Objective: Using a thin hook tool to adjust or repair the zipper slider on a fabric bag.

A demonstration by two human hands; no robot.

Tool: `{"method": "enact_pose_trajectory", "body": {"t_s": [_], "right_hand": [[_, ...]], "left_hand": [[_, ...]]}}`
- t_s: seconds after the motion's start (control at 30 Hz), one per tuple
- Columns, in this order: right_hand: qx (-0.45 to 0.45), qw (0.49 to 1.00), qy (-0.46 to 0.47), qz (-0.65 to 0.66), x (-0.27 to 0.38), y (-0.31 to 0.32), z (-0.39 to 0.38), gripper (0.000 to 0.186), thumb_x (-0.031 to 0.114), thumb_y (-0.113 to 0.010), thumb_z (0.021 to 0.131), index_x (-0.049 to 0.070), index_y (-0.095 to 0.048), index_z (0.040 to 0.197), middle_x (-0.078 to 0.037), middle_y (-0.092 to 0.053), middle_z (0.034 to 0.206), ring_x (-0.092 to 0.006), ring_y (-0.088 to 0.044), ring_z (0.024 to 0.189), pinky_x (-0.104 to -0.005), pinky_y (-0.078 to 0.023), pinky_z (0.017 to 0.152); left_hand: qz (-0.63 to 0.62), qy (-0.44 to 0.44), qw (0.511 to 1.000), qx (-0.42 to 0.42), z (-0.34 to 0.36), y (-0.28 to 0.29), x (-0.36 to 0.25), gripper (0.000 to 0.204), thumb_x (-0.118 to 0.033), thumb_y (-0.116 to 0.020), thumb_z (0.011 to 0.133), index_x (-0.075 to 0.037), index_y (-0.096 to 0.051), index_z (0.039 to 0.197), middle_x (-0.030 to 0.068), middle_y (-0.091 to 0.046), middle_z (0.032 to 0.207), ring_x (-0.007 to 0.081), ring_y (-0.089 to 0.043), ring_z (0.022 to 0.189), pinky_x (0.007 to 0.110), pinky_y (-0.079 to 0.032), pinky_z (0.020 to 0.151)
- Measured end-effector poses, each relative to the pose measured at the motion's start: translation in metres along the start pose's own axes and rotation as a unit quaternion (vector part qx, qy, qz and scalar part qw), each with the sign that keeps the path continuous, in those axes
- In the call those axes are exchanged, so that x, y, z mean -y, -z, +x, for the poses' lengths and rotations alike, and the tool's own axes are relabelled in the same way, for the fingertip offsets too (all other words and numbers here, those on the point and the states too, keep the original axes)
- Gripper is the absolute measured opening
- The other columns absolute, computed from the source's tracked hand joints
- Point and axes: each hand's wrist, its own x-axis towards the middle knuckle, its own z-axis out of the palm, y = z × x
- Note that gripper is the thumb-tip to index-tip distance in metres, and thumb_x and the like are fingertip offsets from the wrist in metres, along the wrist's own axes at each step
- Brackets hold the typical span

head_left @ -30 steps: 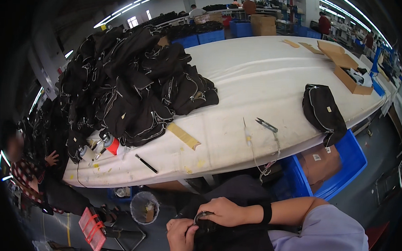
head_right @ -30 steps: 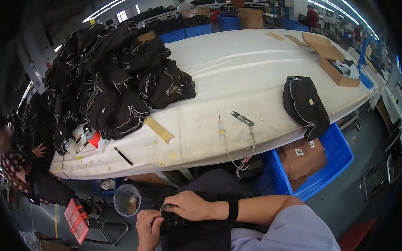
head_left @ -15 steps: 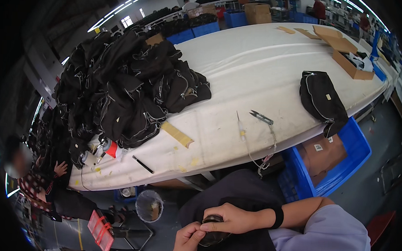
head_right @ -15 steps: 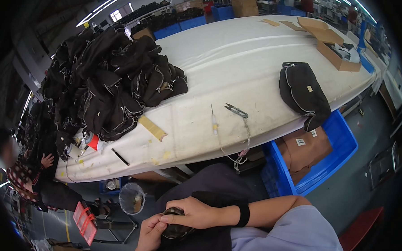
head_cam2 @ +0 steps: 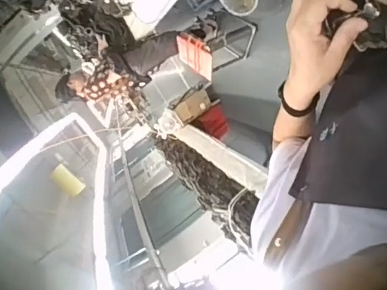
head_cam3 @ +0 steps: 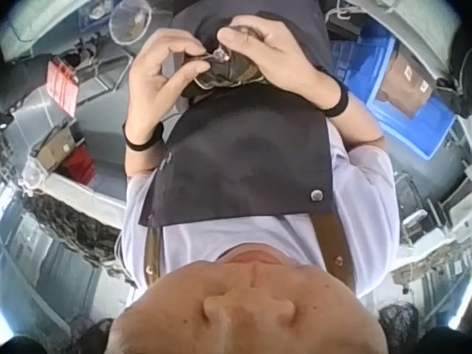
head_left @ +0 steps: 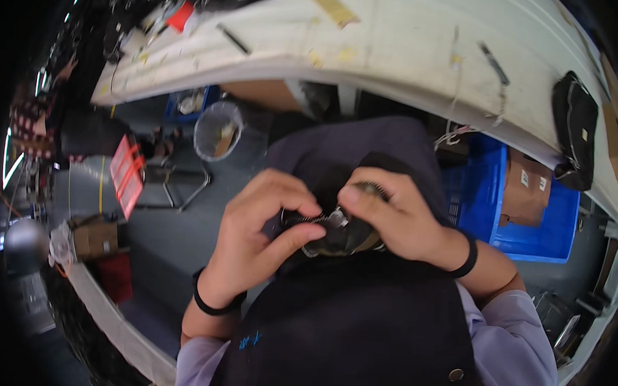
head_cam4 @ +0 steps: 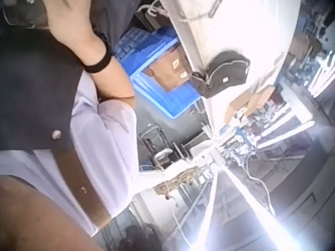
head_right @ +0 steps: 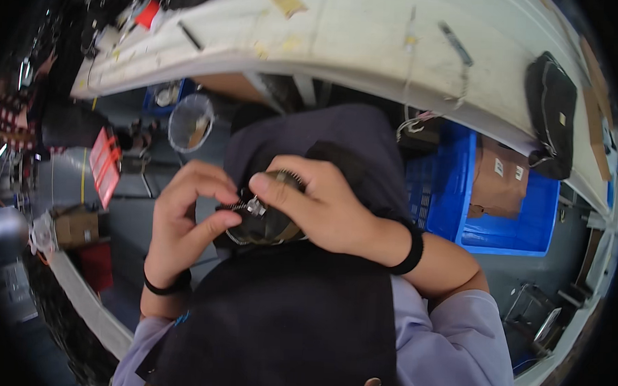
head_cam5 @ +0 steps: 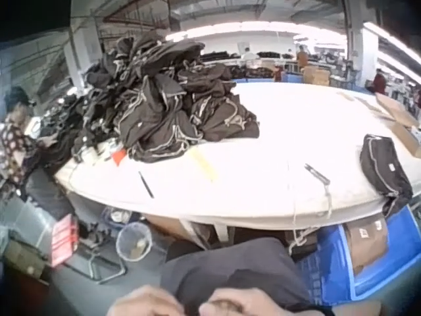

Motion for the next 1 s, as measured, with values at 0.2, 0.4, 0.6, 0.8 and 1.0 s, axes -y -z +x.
{"method": "enact_pose_trajectory", "body": {"t_s": [0.2,0.4,0.6,0.8,1.0], "right_hand": [[0.02,0.999,-0.006,-0.03,-0.007,-0.009,0.008,0.028,0.026,-0.056,0.096,0.001,-0.059,0.083,0.003,-0.054,0.067,-0.0022,-0.044,0.065,-0.0215,-0.038,0.056],[0.034,0.995,0.006,-0.096,-0.012,-0.018,0.008,0.03,0.027,-0.058,0.095,0.001,-0.057,0.08,0.0,-0.049,0.058,-0.0049,-0.041,0.057,-0.0242,-0.034,0.05],[0.028,0.989,0.018,-0.146,-0.009,-0.024,0.009,0.029,0.026,-0.058,0.094,0.001,-0.057,0.079,-0.002,-0.048,0.058,-0.0077,-0.041,0.055,-0.0259,-0.035,0.05],[0.009,0.988,0.013,-0.153,-0.01,-0.026,0.012,0.028,0.023,-0.059,0.094,0.001,-0.057,0.079,-0.003,-0.049,0.058,-0.0078,-0.041,0.055,-0.0266,-0.036,0.05],[0.004,0.988,0.026,-0.154,-0.013,-0.024,0.016,0.027,0.023,-0.059,0.094,0.001,-0.057,0.078,-0.002,-0.048,0.058,-0.0061,-0.041,0.057,-0.0255,-0.035,0.05]], "left_hand": [[0.034,0.014,0.999,-0.018,-0.01,0.005,0.005,0.02,-0.005,-0.077,0.07,-0.003,-0.065,0.085,0.0081,-0.061,0.088,0.0207,-0.058,0.082,0.03,-0.045,0.076],[0.057,0.012,0.998,0.013,-0.01,0.008,0.003,0.015,-0.003,-0.076,0.07,-0.003,-0.063,0.079,0.0076,-0.06,0.082,0.0202,-0.058,0.078,0.029,-0.045,0.071],[0.189,-0.037,0.981,0.023,-0.01,0.01,0.002,0.017,-0.004,-0.073,0.071,-0.005,-0.059,0.08,0.0063,-0.057,0.083,0.0226,-0.055,0.075,0.032,-0.039,0.072],[0.272,-0.091,0.957,-0.04,-0.015,-0.001,0.015,0.02,-0.01,-0.073,0.07,-0.007,-0.057,0.081,0.005,-0.055,0.083,0.0215,-0.053,0.076,0.033,-0.033,0.07],[0.254,-0.116,0.959,-0.04,-0.013,-0.003,0.023,0.018,-0.008,-0.071,0.072,-0.007,-0.055,0.08,0.0053,-0.054,0.084,0.0227,-0.053,0.077,0.033,-0.032,0.071]]}}
